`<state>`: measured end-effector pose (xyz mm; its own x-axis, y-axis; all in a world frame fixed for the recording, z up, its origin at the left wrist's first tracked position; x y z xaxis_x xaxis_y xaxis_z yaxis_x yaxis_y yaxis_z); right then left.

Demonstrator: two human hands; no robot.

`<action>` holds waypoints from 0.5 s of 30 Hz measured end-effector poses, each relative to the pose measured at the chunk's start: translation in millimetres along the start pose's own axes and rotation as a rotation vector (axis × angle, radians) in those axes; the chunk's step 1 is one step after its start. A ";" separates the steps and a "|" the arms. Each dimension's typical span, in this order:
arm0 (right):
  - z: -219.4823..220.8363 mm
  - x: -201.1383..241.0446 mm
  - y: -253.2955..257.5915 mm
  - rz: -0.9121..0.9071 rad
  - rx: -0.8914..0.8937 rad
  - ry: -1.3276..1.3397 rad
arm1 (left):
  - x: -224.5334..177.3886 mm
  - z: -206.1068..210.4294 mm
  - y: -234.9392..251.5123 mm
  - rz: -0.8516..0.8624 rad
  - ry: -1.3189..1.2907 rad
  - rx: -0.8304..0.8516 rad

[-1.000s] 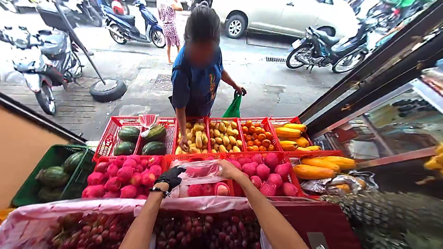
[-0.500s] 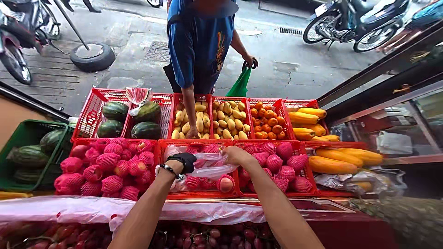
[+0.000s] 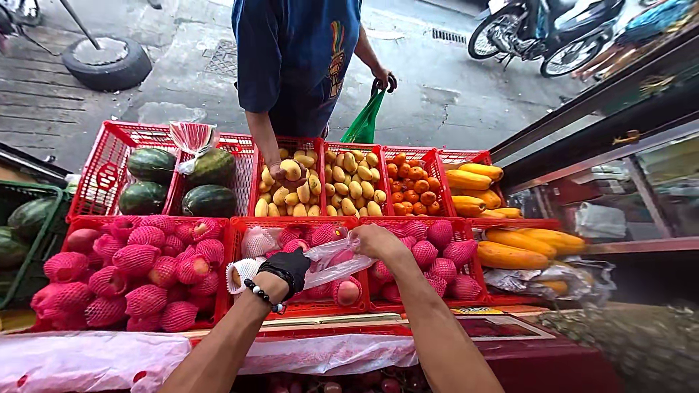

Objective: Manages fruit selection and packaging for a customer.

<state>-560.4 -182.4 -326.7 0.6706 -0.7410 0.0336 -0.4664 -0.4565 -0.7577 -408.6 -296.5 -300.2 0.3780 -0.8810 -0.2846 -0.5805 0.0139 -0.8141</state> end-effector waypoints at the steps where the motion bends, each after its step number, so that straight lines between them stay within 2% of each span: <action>1: -1.1 1.3 -0.4 -0.011 -0.006 0.010 | 1.6 -1.4 1.2 -0.002 -0.010 -0.025; 3: -3.2 5.6 0.2 -0.044 -0.029 0.024 | 9.4 -7.0 -0.9 -0.087 -0.043 -0.084; 6: -4.7 11.7 4.5 -0.084 -0.079 0.023 | 28.7 -18.4 -11.9 -0.330 -0.107 -0.181; 7: -3.5 13.0 6.3 -0.085 -0.080 0.019 | 31.6 -22.9 -18.7 -0.355 -0.105 -0.208; 9: 0.8 15.0 5.9 -0.071 -0.050 -0.001 | 30.6 -28.5 -41.2 -0.257 -0.166 -0.283; 12: -0.4 12.8 5.4 -0.042 -0.042 0.010 | 40.6 -31.0 -50.2 -0.095 -0.423 -0.379; 15: -4.8 13.4 5.9 -0.091 -0.123 0.049 | 51.4 -52.9 -49.3 -0.130 -0.638 -0.446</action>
<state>-556.9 -197.4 -327.6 0.6858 -0.7157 0.1321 -0.4743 -0.5772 -0.6647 -398.7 -367.5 -247.9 0.7251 -0.4192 -0.5464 -0.6867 -0.3801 -0.6196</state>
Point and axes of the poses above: each hand's wrist, its own y-axis towards the middle knuckle, its own z-axis out of the palm, x = y × z, the point moved 8 cm from there along y, towards the middle knuckle, and after that the axes turned 10 degrees about -y, right-handed, at the moved point
